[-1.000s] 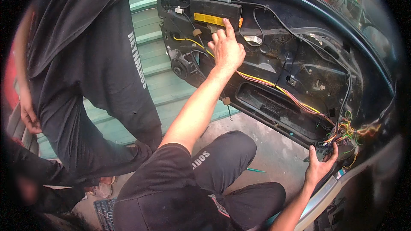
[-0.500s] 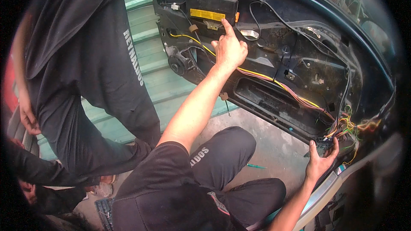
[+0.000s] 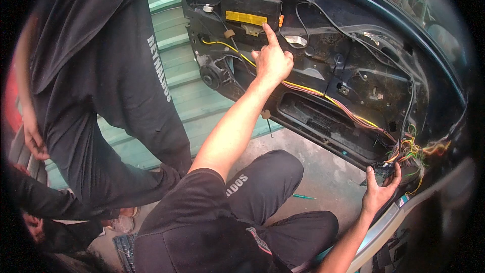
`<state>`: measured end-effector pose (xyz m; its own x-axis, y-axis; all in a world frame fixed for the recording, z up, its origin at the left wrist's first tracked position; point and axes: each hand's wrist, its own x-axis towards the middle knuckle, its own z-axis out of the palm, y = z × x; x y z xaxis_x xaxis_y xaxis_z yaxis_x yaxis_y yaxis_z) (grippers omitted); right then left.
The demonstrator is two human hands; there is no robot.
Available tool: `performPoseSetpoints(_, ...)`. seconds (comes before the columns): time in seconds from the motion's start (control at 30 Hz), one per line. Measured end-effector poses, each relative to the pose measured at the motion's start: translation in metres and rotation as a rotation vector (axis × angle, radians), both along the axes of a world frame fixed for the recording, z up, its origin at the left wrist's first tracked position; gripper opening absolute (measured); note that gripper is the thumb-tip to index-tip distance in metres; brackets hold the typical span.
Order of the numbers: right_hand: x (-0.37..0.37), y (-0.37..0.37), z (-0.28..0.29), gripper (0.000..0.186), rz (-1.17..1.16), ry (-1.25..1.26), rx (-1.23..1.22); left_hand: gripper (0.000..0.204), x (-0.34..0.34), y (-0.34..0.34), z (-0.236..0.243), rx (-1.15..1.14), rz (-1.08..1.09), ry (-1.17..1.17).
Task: The person is working on a car's electronic control unit, disconnecting and reconnecting various wire harnesses. They use a test light to check for power on the circuit board and manipulate a gear shift lever to test functionality.
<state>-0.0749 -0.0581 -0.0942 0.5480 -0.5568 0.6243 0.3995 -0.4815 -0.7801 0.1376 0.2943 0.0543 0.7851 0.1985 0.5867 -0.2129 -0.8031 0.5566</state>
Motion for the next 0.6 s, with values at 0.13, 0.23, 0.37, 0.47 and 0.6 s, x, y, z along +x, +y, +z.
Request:
performPoseSetpoints(0.13,0.001,0.004,0.001,0.084,-0.014,-0.027,0.001,0.101,-0.003,-0.002,-0.005,-0.053,-0.019,-0.056)
performPoseSetpoints(0.23,0.001,0.005,0.0,0.084,0.001,-0.035,-0.012,0.074,-0.018,-0.017,-0.029,-0.128,-0.129,-0.272)
performPoseSetpoints(0.37,0.001,0.002,-0.002,0.083,0.077,-0.01,0.018,0.044,-0.057,-0.054,-0.09,-0.106,-0.415,-0.521)
performPoseSetpoints(0.47,0.0,0.002,-0.002,0.082,0.071,-0.003,0.028,0.041,-0.101,-0.085,-0.151,0.046,-0.585,-0.467)
performPoseSetpoints(0.6,0.0,0.002,-0.005,0.081,0.047,0.024,0.017,0.037,-0.126,-0.092,-0.197,0.119,-0.789,-0.184)
